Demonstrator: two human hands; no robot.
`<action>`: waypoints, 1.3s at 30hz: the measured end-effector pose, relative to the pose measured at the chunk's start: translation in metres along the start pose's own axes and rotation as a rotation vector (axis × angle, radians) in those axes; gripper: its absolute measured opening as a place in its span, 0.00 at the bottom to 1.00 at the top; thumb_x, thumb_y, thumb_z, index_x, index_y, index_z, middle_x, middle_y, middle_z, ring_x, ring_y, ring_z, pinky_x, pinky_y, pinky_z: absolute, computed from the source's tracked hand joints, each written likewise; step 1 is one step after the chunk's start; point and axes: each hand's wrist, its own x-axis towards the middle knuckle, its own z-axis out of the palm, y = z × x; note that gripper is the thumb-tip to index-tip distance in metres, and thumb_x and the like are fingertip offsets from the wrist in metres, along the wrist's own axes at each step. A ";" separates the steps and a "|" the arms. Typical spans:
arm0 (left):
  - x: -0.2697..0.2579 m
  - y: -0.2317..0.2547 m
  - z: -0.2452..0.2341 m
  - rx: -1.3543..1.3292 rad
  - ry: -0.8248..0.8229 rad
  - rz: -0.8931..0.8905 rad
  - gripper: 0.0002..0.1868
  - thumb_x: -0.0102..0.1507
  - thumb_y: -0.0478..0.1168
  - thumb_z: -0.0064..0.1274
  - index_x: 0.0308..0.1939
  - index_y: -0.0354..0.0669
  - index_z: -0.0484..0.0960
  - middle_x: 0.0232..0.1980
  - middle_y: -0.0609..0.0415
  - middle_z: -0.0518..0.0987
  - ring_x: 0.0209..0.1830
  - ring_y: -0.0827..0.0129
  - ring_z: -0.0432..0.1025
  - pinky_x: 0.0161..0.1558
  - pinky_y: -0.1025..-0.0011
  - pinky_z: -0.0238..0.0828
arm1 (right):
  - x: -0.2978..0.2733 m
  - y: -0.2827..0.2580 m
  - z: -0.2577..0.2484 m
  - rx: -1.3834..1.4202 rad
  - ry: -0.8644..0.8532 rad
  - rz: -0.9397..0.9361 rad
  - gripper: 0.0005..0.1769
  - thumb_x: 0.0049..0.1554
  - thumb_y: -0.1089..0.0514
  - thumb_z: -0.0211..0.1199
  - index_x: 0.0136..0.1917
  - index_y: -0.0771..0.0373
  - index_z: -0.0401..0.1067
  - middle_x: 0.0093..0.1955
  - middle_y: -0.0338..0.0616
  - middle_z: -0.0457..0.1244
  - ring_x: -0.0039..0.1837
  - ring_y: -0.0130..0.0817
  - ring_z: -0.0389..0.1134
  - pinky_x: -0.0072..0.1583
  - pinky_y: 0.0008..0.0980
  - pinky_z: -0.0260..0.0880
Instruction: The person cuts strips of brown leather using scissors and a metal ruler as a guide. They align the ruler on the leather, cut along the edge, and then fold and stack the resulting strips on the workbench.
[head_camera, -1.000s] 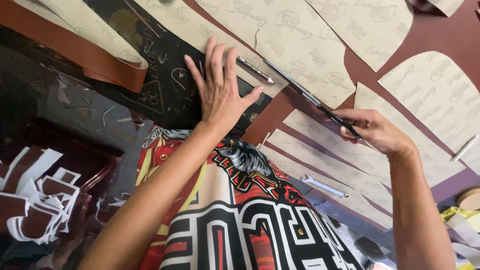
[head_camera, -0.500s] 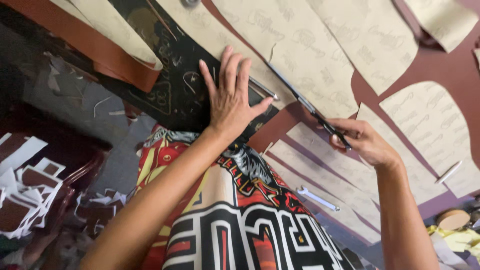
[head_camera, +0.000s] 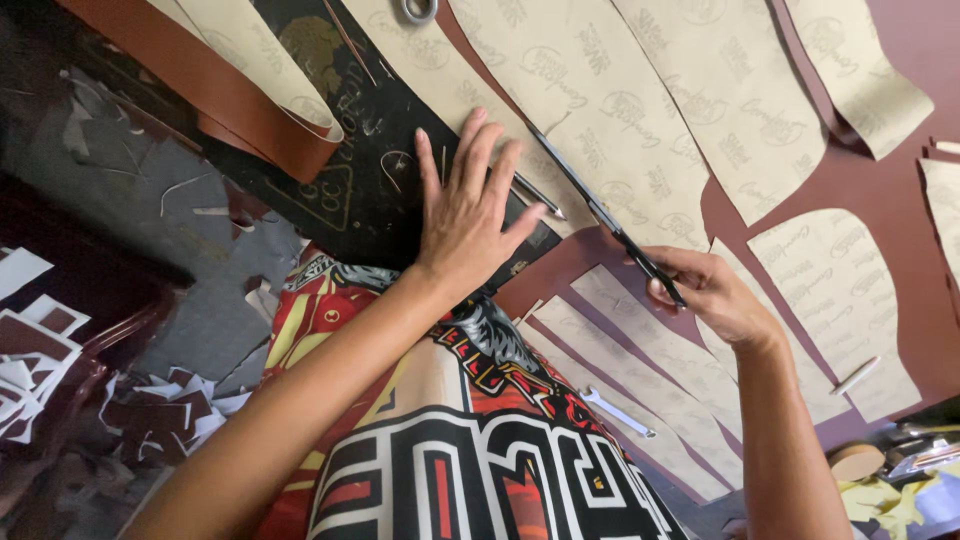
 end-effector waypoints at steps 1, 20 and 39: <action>0.000 -0.002 -0.004 0.028 0.002 -0.006 0.36 0.66 0.54 0.65 0.69 0.41 0.68 0.74 0.46 0.61 0.83 0.52 0.49 0.76 0.29 0.31 | 0.001 -0.001 0.000 0.003 0.003 0.002 0.25 0.57 0.66 0.61 0.68 0.64 0.74 0.33 0.31 0.56 0.36 0.22 0.53 0.38 0.25 0.53; 0.039 -0.058 -0.049 0.110 0.142 -0.116 0.41 0.57 0.55 0.73 0.66 0.41 0.71 0.70 0.49 0.67 0.76 0.55 0.57 0.74 0.41 0.46 | 0.038 -0.009 0.004 -0.022 0.005 -0.005 0.22 0.57 0.66 0.60 0.66 0.68 0.75 0.32 0.33 0.57 0.36 0.23 0.55 0.38 0.26 0.55; 0.061 -0.062 -0.062 0.199 0.058 -0.209 0.67 0.45 0.65 0.75 0.77 0.40 0.53 0.67 0.42 0.64 0.69 0.50 0.59 0.66 0.43 0.52 | 0.045 -0.020 0.017 0.021 0.003 -0.011 0.23 0.57 0.58 0.64 0.65 0.68 0.74 0.31 0.36 0.60 0.35 0.25 0.57 0.38 0.27 0.57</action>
